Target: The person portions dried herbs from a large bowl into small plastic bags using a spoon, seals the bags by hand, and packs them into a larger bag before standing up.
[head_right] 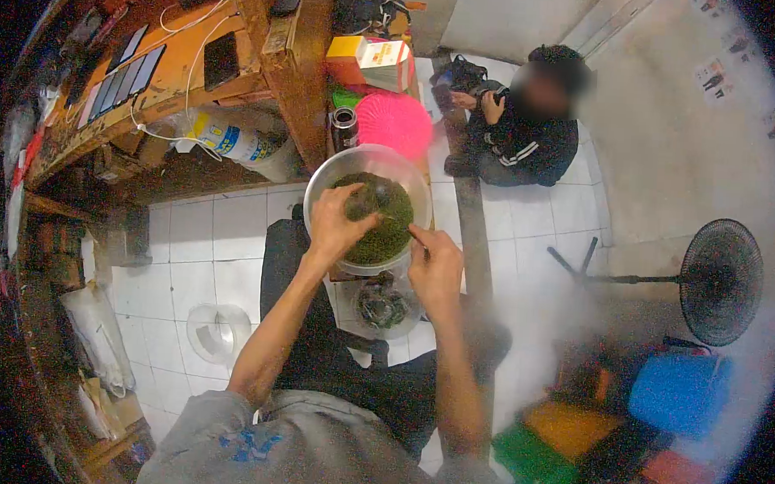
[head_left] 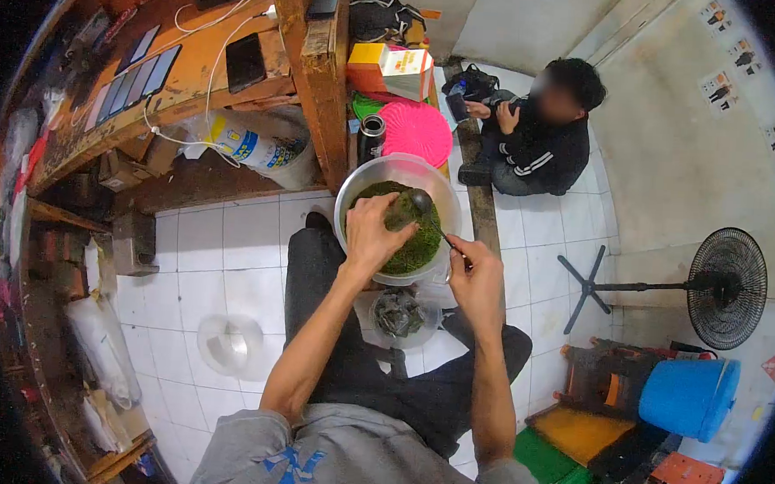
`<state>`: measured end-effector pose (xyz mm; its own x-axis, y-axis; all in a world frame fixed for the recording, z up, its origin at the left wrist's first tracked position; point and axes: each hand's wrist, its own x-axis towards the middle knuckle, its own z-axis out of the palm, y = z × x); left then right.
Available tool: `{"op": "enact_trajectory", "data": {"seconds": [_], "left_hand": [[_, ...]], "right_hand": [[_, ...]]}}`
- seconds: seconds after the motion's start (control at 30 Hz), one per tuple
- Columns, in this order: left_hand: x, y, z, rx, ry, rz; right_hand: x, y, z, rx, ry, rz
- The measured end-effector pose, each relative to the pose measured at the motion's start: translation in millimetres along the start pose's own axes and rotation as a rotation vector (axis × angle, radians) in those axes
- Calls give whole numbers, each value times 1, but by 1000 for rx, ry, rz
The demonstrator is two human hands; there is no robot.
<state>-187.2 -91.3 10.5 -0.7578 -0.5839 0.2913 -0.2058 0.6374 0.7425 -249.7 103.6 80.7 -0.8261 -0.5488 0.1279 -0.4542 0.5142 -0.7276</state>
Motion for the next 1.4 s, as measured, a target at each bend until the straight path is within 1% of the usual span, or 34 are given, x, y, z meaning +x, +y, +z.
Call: {"op": "enact_trajectory", "data": {"seconds": [0.1, 0.17, 0.2, 0.27, 0.3, 0.37, 0.43, 0.5, 0.57, 0.6, 0.63, 0.7, 0.73, 0.77, 0.83, 0.9, 0.93, 1.0, 1.03, 1.1, 1.13, 1.2, 1.23, 1.3, 1.37, 1.4], "left_hand": [[-3, -1, 1, -14, -6, -27], [-3, -2, -1, -21, -6, -33], [-4, -3, -2, -43, 1, -42], [-6, -6, -2, -45, 38, -23], [-7, -9, -1, -61, 30, 5], [-9, -11, 2, -114, 83, 27], [-12, -4, 4, -97, 105, 71], [-16, -6, 7, -73, 141, 112], [-18, -16, 17, -43, 120, 127], [-16, -14, 15, -49, 126, 158], [-16, -12, 11, -58, 143, 163], [-17, -8, 5, -67, 150, 152], [-20, -7, -1, -103, 94, 90], [-22, -8, -7, -134, 43, 32], [-22, -10, -11, -153, 10, -8], [-21, -12, -9, -468, -38, -76], [-19, -13, -8, -466, -36, -75], [-19, -14, -7, -682, -141, -126], [-19, -15, -8, -681, -142, -123], [-19, -15, -10, -801, -240, -177], [-19, -13, -10, -798, -247, -176], [-21, -8, -11, -827, -205, -259], [-23, -7, -11, -818, -204, -265], [-24, -4, -10, -912, -161, -326], [-21, 9, -12, -887, -143, -302], [-21, 11, -11, -862, -124, -225]], "right_hand": [[-5, 6, 2, 28, 30, -18], [-4, 11, 1, 112, 42, 75], [-1, 13, 2, 112, 51, 68], [4, 19, 0, 177, -56, 209], [7, 23, 1, 170, -23, 211], [15, 24, 11, -58, 53, -35], [27, -1, 23, 8, 112, -72], [39, -12, 44, 41, 84, -199], [49, -2, 69, -90, 8, -269], [52, -3, 75, -72, 84, -270], [58, -4, 75, -74, 110, -279], [54, -6, 76, -83, 143, -260], [51, -5, 75, -147, 124, -267], [49, -5, 74, -139, 124, -256], [50, -7, 68, -114, 156, -261], [45, -9, 65, -98, 128, -239], [44, -11, 62, -46, 106, -243], [38, -16, 56, 8, 82, -243], [35, -19, 52, 51, 74, -246], [30, -27, 42, 95, 71, -246], [29, -32, 36, 117, 83, -221], [26, -31, 32, 145, 89, -192], [25, -27, 34, 170, 99, -194], [25, -26, 34, 203, 100, -200], [22, -27, 33, 181, 91, -228], [26, -27, 33, 174, 174, -196]]}}
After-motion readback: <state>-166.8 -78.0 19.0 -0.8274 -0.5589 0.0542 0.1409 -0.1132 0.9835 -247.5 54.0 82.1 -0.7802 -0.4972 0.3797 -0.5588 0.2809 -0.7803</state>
